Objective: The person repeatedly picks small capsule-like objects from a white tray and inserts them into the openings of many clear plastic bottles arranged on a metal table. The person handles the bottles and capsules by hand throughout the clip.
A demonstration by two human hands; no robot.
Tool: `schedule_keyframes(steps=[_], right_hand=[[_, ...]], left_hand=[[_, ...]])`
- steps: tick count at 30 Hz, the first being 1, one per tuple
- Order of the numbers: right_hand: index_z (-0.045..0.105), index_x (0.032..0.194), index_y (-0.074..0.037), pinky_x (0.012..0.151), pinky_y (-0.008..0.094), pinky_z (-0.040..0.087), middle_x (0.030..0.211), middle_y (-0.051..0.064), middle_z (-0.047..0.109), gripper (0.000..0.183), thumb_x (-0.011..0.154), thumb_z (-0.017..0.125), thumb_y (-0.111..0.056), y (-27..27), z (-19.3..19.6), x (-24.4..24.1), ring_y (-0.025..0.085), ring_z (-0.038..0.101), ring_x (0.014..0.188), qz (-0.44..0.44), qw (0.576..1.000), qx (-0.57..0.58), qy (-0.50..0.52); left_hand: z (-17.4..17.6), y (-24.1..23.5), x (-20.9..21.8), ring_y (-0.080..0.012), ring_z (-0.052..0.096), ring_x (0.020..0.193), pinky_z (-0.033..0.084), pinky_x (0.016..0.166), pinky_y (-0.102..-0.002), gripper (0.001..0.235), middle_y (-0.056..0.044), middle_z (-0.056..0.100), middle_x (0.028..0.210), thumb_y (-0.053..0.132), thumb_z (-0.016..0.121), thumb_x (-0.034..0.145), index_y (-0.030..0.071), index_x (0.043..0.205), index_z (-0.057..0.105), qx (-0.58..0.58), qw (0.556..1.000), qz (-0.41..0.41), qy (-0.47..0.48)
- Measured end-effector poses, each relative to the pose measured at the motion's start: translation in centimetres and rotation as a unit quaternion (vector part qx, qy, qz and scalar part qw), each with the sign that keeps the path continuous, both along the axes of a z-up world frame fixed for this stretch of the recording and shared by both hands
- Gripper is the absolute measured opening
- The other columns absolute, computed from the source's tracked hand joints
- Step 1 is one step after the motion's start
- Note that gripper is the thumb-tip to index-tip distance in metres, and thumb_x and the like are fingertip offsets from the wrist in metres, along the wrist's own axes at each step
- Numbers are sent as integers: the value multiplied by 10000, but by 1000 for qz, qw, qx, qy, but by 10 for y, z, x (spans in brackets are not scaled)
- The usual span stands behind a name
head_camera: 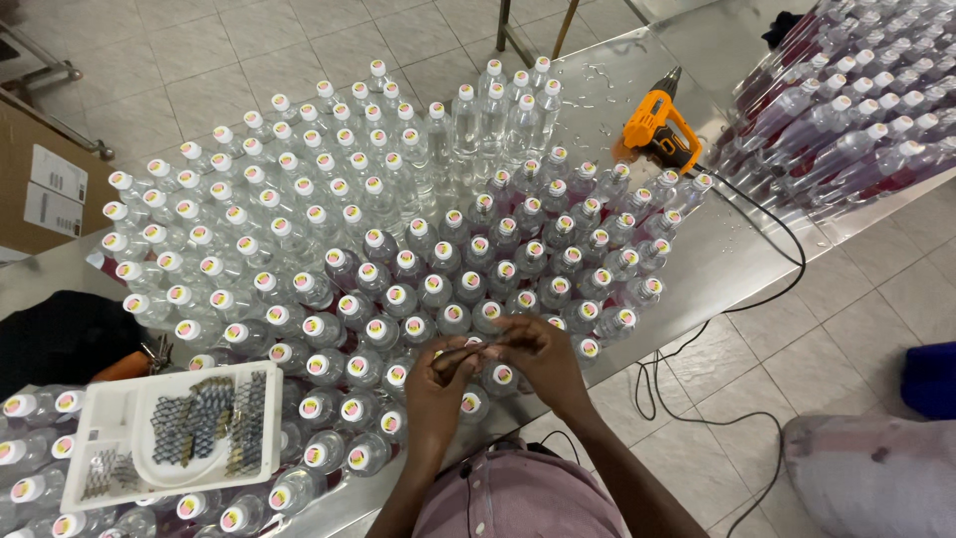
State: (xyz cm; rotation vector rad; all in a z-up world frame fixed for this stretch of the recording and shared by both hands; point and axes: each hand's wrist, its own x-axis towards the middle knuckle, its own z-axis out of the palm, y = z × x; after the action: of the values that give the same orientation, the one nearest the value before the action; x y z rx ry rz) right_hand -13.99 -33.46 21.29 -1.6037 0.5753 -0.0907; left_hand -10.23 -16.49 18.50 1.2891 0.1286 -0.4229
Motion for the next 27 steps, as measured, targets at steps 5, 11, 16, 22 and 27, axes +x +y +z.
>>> schedule_keyframes(steps=[5,11,16,22,27], right_hand=[[805,1273,-130,859,339,696,1045,109,898,427,862,880,-220,-25,1,22,202,870,985,20,998,-54,24],[779,1301,-181,876,355,631,1128,1,873,322,986,772,-247,-50,-60,74,172,829,1071,124,953,-271,-56],[743,1414,-327,848,432,591,1274,-83,833,371,1052,667,-307,-61,-92,92,210,782,1145,214,908,-361,-6],[778,1328,-141,730,407,521,1034,69,821,301,1062,637,-155,-78,-78,82,260,740,859,287,884,-366,-48],[671,1405,-110,867,499,561,1340,120,760,467,1072,614,-432,-83,-62,77,340,743,1083,364,852,-376,4]], left_hand=[[-6,3,-3,-244,802,1248,661,1025,-377,356,-143,836,1315,78,745,971,68,1319,669,9,999,-35,-36],[20,9,-6,-205,795,1254,657,1000,-365,308,-71,813,1371,100,708,985,118,1292,708,60,998,-22,-29],[6,32,-17,-190,798,1197,619,1019,-353,333,-35,808,1358,204,734,964,159,1294,738,108,993,-2,-37],[-8,75,-36,-270,806,1210,669,1046,-417,359,-143,821,1347,98,736,962,47,1316,706,63,996,70,3],[30,100,-44,-239,782,1270,666,919,-498,366,-69,820,1420,171,731,956,115,1317,720,130,983,97,82]])
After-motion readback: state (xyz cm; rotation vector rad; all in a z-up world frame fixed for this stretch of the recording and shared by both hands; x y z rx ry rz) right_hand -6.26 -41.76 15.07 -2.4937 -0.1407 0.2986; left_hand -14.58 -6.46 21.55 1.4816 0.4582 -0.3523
